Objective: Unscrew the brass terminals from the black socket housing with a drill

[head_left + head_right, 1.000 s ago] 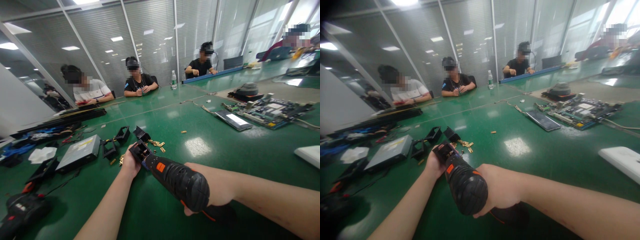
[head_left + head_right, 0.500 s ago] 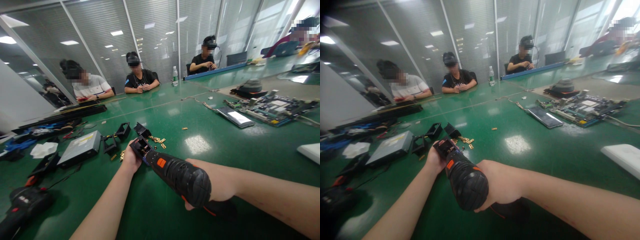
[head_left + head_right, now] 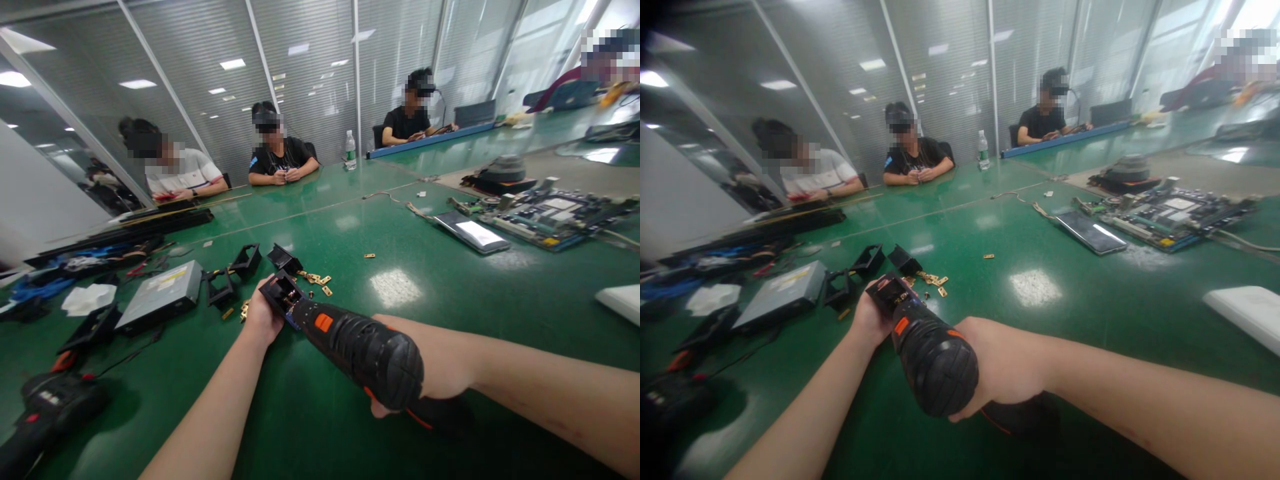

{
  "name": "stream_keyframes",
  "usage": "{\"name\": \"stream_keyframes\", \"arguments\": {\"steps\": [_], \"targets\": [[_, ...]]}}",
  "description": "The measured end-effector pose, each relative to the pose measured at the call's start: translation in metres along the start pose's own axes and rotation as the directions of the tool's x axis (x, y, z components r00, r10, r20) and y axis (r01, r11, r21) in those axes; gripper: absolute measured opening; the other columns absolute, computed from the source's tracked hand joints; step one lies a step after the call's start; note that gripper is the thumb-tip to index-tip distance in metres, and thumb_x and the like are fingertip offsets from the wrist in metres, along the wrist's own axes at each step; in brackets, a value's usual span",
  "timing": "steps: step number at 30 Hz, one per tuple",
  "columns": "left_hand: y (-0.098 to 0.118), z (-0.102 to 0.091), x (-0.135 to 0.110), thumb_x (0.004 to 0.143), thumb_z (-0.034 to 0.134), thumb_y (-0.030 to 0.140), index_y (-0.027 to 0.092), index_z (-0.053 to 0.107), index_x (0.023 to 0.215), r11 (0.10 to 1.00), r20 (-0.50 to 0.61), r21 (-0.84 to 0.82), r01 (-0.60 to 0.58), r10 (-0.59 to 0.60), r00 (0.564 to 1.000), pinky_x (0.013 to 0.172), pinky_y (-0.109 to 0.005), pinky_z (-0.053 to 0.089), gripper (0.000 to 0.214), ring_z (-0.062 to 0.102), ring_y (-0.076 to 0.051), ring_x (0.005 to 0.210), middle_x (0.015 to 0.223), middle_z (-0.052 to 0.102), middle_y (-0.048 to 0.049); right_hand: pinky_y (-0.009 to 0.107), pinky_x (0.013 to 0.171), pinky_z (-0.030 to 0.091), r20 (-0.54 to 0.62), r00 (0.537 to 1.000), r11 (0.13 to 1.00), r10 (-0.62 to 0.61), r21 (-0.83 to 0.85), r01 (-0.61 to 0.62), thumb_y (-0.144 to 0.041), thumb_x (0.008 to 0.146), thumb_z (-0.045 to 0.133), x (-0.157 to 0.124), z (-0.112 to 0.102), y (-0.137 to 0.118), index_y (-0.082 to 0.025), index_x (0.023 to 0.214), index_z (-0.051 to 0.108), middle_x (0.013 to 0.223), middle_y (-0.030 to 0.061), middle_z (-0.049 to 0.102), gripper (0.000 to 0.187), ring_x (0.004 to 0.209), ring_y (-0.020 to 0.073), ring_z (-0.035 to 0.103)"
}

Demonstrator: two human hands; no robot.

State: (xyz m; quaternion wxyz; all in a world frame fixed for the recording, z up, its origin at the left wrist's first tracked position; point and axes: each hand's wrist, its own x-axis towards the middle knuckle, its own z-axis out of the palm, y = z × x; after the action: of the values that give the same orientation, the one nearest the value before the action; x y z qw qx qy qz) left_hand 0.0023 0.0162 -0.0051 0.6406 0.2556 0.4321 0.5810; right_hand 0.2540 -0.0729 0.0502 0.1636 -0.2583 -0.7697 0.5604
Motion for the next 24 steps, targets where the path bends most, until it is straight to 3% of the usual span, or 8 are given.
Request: {"name": "stream_keyframes", "arguments": {"steps": [6,15,24], "targets": [[0.002,0.006,-0.006,0.081,0.056,0.049,0.016,0.062,0.078,1.0,-0.039,0.009,0.004,-0.003,0.999,0.064,-0.039,0.054,0.034,0.066,-0.024,0.063,0.067,0.065,-0.0062,0.024,0.062,0.045,0.007,1.0,0.998,0.029,0.055,-0.03,-0.009,0.058,0.078,-0.001,0.0,-0.006,-0.013,0.07,0.059,0.068,-0.0033,0.058,0.023,0.066,0.0128,0.054],[-0.001,0.006,-0.007,0.082,0.055,0.043,0.015,0.062,0.078,1.0,-0.081,-0.022,0.003,-0.005,0.997,0.059,-0.041,0.055,0.029,0.066,-0.026,0.061,0.066,0.065,-0.0082,0.024,0.062,0.047,-0.016,1.0,0.995,0.008,0.099,-0.006,-0.008,0.06,0.076,-0.005,-0.001,-0.011,-0.012,0.067,0.058,0.068,-0.0022,0.058,0.02,0.065,0.0126,0.054],[0.0,0.007,-0.008,0.087,0.045,0.053,0.016,0.062,0.078,0.996,-0.067,-0.085,-0.013,0.008,0.998,0.062,-0.044,0.055,0.041,0.066,-0.025,0.061,0.067,0.065,-0.0086,0.023,0.058,0.044,-0.022,0.995,0.994,-0.1,0.032,0.101,-0.018,0.066,0.074,-0.009,0.003,-0.002,-0.014,0.069,0.053,0.069,-0.0015,0.053,0.021,0.065,0.0125,0.049]]}}
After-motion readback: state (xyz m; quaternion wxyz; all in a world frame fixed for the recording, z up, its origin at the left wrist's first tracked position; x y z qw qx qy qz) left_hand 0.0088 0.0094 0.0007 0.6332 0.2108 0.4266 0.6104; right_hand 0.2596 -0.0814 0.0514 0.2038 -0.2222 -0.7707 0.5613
